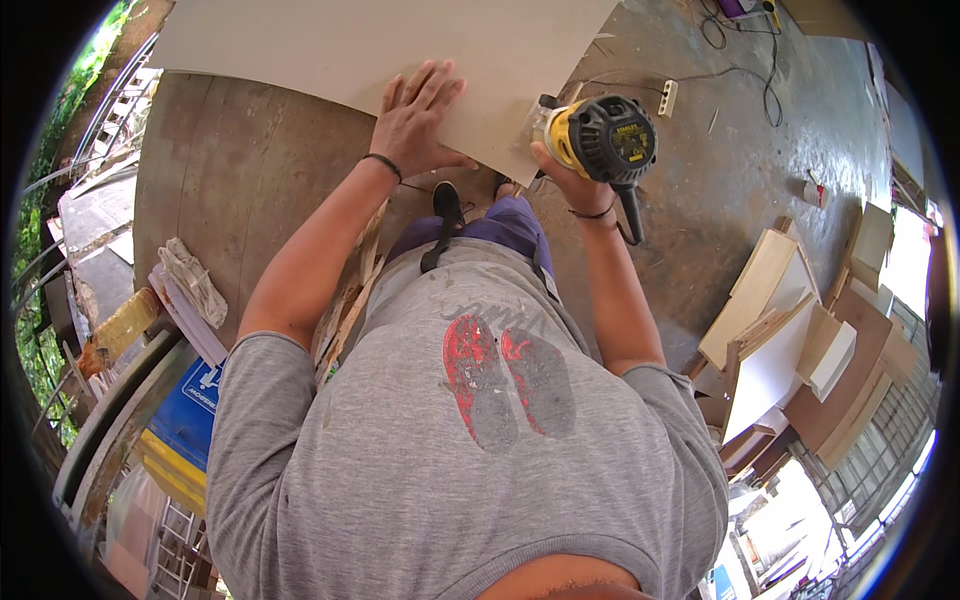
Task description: The person uses a handheld router to trim the edges of a wood panel, then moves the panel to a different location and continues trimming other panels.
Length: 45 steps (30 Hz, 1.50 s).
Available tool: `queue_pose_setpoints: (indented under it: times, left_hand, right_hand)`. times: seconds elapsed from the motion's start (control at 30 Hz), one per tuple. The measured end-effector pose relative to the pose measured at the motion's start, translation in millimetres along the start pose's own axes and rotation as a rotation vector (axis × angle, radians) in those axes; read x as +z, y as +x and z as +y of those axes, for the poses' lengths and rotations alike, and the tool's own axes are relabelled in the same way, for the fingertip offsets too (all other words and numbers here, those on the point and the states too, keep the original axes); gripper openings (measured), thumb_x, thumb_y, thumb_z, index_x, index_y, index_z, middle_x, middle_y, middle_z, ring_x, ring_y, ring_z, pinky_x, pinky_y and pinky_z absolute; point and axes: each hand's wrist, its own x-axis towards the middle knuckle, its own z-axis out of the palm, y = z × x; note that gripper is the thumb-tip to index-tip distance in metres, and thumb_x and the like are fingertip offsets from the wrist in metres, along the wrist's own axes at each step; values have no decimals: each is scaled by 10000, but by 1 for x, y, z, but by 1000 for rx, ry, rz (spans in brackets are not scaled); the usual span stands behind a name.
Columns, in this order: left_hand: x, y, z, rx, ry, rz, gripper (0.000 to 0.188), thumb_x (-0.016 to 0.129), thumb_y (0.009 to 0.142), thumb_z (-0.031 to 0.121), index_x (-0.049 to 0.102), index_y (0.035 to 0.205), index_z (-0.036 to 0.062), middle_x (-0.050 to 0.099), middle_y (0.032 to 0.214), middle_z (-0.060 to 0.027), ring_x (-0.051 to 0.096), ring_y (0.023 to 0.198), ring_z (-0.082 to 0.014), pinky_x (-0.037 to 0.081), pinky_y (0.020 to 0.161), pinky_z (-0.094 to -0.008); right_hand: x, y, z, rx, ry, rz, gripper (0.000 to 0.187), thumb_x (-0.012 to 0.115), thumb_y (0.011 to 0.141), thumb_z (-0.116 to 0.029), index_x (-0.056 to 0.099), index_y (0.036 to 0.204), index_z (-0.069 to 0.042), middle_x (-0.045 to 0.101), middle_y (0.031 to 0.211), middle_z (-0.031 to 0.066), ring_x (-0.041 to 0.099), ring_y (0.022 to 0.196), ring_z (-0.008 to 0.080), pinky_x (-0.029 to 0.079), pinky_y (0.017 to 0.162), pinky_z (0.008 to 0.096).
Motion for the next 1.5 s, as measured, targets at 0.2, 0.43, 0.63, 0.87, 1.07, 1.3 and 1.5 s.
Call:
queue_pose_setpoints:
  times: [0.2, 0.43, 0.63, 0.87, 1.07, 1.3, 1.5]
  left_hand:
    - [2, 1, -13, 75, -16, -16, 924, 775, 605, 456, 403, 1399, 163, 249, 1523, -56, 189, 1418, -230, 155, 1143, -448]
    - [3, 0, -16, 96, -17, -14, 879, 757, 636, 438, 403, 1397, 174, 244, 1526, -54, 185, 1419, -227, 165, 1142, -441]
    - [2, 0, -15, 87, -4, -12, 891, 760, 623, 452, 406, 1395, 180, 248, 1524, -48, 188, 1418, -220, 172, 1142, -435]
    - [3, 1, -14, 80, -3, -9, 899, 768, 613, 439, 409, 1394, 179, 247, 1526, -44, 192, 1417, -214, 181, 1140, -436]
    - [-1, 3, -11, 67, 22, -37, 933, 784, 608, 471, 394, 1409, 193, 242, 1530, -20, 181, 1419, -195, 164, 1152, -413]
    - [3, 2, -12, 64, -29, -11, 935, 788, 583, 425, 405, 1404, 191, 237, 1530, -31, 185, 1418, -202, 168, 1149, -415]
    - [7, 2, -14, 71, -28, 9, 915, 766, 598, 453, 410, 1403, 203, 233, 1533, -23, 177, 1420, -196, 160, 1149, -416]
  right_hand:
    - [8, 19, 6, -84, -107, 35, 436, 839, 663, -187, 640, 1024, -44, 653, 973, 54, 624, 865, 167, 507, 796, 316]
    - [10, 31, 4, 2, 109, 89, 448, 845, 649, -158, 632, 1024, -38, 654, 954, 38, 617, 843, 137, 512, 783, 294]
    - [12, 23, -6, 4, 94, 65, 445, 847, 648, -174, 636, 1014, -34, 655, 960, 44, 618, 844, 139, 513, 782, 293]
    - [16, 11, -17, 8, 92, 44, 450, 845, 649, -172, 635, 1023, -34, 654, 965, 52, 619, 849, 147, 513, 778, 296]
    - [16, 6, -20, 11, 10, 34, 419, 837, 658, -176, 645, 1004, -39, 655, 951, 49, 621, 833, 151, 513, 769, 304]
    - [17, -4, -37, 4, -45, -36, 385, 820, 682, -170, 645, 1000, -41, 654, 940, 53, 621, 825, 163, 511, 765, 313]
    - [27, -26, -26, -74, -105, -24, 363, 799, 722, -163, 635, 1024, -45, 643, 965, 52, 615, 857, 165, 507, 772, 309]
